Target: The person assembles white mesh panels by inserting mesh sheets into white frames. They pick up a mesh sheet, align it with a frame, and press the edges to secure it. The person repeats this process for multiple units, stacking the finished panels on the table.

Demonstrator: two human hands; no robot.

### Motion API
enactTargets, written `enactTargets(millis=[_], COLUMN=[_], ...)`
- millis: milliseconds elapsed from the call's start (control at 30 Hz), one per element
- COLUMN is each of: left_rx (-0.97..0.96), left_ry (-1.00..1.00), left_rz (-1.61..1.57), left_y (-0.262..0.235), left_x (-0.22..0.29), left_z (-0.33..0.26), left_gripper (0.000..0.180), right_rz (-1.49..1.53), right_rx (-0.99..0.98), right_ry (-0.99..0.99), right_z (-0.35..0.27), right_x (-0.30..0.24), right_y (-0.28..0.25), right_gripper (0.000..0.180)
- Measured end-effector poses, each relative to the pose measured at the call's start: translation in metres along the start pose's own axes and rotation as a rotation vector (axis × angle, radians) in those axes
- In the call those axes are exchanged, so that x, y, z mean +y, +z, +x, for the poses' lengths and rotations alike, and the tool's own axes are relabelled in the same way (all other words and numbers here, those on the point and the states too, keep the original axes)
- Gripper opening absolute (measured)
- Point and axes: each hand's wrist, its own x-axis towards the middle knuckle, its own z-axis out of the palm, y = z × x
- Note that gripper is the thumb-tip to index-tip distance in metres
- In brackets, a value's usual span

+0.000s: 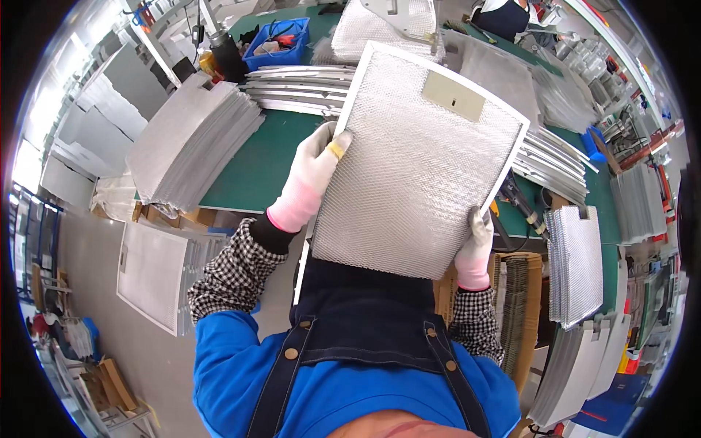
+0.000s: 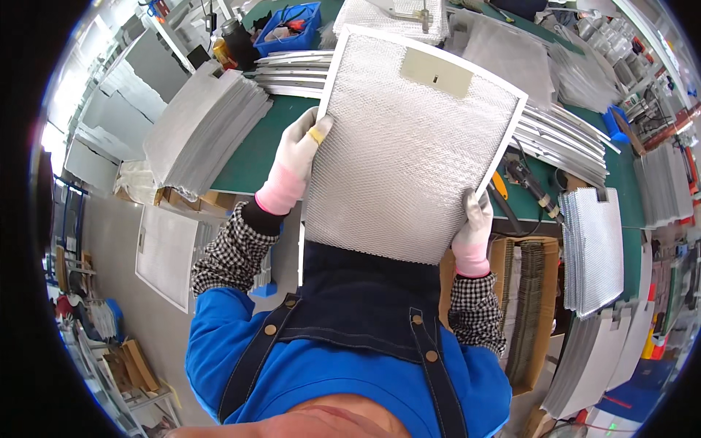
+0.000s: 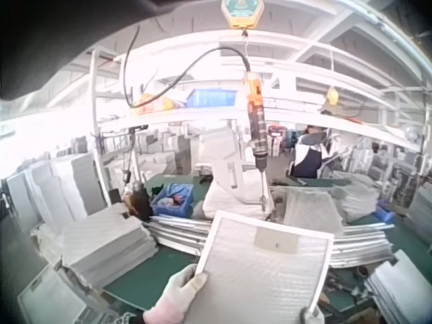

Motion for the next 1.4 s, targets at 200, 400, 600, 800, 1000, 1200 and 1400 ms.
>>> enactTargets(millis=[200,400,600,800,1000,1200,1400], left_rx=[-0.058,-0.078,-0.086,-0.238,-0.633,-0.817,-1.053], left_ry=[-0.049,-0.062,-0.090,-0.045,-0.136,-0.268,-0.063], left_rz=[-0.017,0.172,-0.069,0.110,0.709,0.705,0.797], left_y=[-0.009,-0.011,-0.005,-0.012,-0.055,-0.023,0.043], left_x=[-0.012,-0.022,-0.033,-0.005,0.041,-0.004,-0.004], left_z=[0.000,-0.032,-0.057,-0.033,0.025,0.014,0.031], left_gripper=[0.036,0.030,0.031,0.048,0.056,0.058,0.049], right_rz=[-0.047,-0.013,-0.079,0.052,-0.783,-1.085,-1.463], right_rx=[0.037,0.028,0.037,0.064,-0.396,-1.457,-0.854], right_ry=[0.036,0.022,0.028,0.050,0.513,0.639,-0.831], right_z=[-0.012,-0.012,-0.011,-0.024,-0.101,-0.058,0.049], right_x=[0.009,-0.006,-0.008,0.030,0.077,-0.068,-0.103], right_y=[0.005,0.001,0.002,-0.001,-0.004,-0.028,0.040], right_gripper=[0.058,0.046,0.052,0.058,0.043,0.042,0.041])
